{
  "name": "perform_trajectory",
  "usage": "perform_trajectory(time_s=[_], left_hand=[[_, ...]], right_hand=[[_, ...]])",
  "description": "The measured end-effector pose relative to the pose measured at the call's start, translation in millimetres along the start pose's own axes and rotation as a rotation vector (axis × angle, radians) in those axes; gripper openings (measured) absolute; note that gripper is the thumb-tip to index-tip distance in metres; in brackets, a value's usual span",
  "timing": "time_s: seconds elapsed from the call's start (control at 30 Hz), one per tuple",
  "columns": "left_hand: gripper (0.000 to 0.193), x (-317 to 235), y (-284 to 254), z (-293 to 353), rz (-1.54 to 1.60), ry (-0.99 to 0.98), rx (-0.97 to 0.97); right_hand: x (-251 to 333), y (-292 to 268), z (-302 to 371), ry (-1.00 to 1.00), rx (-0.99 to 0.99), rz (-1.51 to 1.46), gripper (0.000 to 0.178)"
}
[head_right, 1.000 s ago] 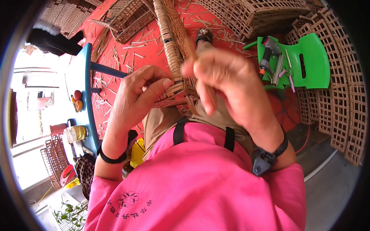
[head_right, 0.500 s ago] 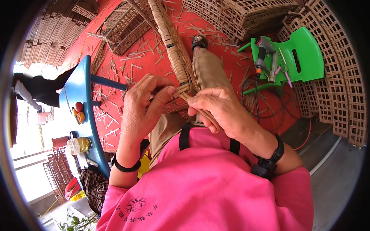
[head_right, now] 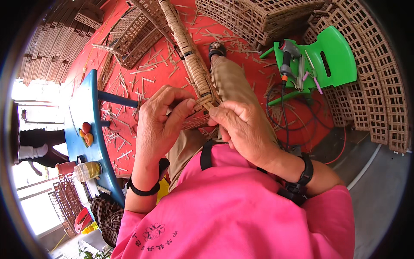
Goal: Weaving and securing bamboo or rattan strips onto a furniture frame using a pneumatic stapler and cutting tools.
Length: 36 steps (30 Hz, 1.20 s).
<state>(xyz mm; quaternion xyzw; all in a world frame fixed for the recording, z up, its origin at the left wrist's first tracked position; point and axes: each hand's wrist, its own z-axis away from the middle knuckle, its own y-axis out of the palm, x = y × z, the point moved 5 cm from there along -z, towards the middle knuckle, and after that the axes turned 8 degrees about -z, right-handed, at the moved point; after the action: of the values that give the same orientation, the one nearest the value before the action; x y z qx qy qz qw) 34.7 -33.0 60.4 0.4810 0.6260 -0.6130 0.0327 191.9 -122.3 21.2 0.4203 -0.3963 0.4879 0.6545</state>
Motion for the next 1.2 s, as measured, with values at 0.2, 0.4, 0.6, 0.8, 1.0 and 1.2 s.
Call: perform_trajectory(time_s=[0.2,0.4,0.6,0.8,1.0,1.2], left_hand=[[0.014,0,1,-2,0.074,-0.053,0.022],[0.024,5,2,-17,0.045,-0.131,0.246],[0.024,6,3,-27,0.151,-0.067,0.270],[0.024,12,7,-29,0.191,-0.151,0.290],[0.021,16,10,-31,0.255,-0.189,0.341],[0.020,16,10,-33,0.251,-0.237,0.373]], right_hand=[[-3,11,-5,-0.199,-0.109,0.011,0.036],[-2,8,-1,-0.051,-0.040,-0.034,0.033],[-8,-2,5,-0.033,0.026,-0.066,0.029],[-20,2,-4,-0.078,0.004,-0.176,0.030],[-13,7,-1,-0.094,0.028,-0.175,0.028],[0,10,1,-0.271,-0.016,-0.014,0.032]])
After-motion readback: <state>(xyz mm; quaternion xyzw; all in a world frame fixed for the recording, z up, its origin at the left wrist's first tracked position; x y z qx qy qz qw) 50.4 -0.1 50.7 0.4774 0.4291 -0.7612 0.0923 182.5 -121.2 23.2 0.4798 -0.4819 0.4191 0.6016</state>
